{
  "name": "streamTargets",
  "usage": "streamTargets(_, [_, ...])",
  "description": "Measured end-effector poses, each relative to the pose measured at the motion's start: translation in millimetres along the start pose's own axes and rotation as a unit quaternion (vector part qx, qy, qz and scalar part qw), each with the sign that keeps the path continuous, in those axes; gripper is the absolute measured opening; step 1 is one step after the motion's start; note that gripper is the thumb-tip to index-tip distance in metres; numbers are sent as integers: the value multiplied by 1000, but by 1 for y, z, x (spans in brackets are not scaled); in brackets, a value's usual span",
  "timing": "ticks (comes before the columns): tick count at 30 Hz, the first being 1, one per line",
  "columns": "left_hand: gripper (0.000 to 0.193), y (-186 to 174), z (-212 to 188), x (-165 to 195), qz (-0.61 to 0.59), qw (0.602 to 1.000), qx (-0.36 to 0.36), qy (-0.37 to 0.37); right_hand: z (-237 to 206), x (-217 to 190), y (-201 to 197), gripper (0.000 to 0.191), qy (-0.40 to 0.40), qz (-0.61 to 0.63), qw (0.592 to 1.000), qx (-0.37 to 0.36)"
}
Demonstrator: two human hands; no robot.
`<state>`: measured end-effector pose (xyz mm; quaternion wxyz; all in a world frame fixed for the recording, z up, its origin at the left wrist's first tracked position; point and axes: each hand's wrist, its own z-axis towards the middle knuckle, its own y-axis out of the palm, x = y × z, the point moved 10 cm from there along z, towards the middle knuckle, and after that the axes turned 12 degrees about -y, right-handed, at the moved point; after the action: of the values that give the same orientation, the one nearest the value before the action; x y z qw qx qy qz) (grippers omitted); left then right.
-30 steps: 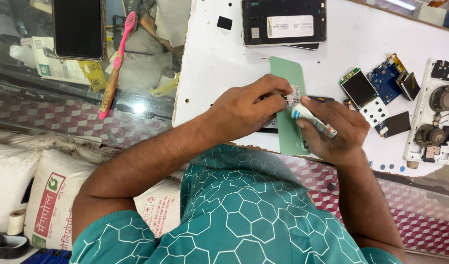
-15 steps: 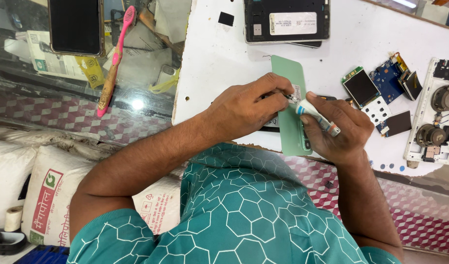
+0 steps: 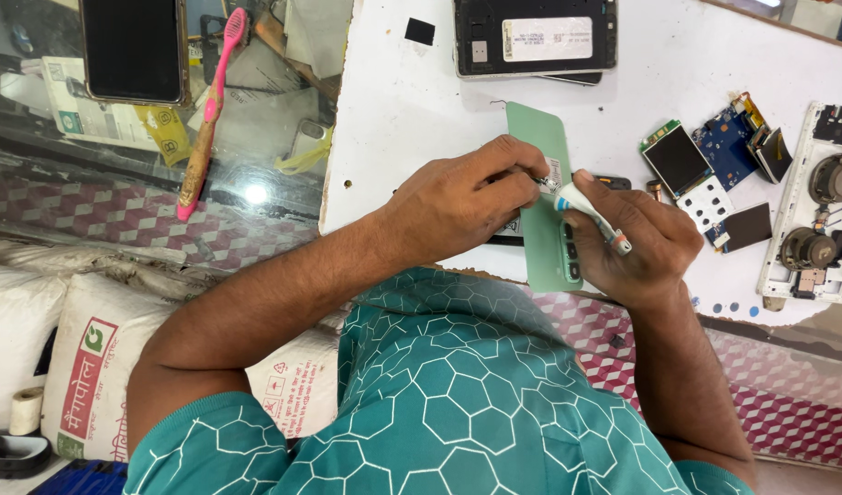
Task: The person works at a repair counter on a disassembled smartphone, fitting the back cover onto the phone body and pressing it into place. They then pick up a tube of adhesive and apply it along the edge of the back cover while holding the phone.
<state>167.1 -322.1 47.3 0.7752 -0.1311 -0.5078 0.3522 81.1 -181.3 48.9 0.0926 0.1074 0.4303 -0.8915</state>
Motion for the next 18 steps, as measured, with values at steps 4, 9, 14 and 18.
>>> streamTargets(4, [17, -1, -1, 0, 0, 1000, 3, 1, -1, 0, 0, 38, 2, -6, 1000, 0])
streamTargets(9, [19, -2, 0, -2, -6, 1000, 8, -2, -7, 9, -1, 28, 27, 97, 994, 42])
streamTargets(14, [20, -2, 1, -7, -9, 1000, 5, -12, -28, 40, -16, 27, 96, 270, 940, 186])
streamTargets(18, [19, -1, 1, -8, -7, 1000, 6, -22, -55, 68, -20, 33, 201, 397, 848, 287])
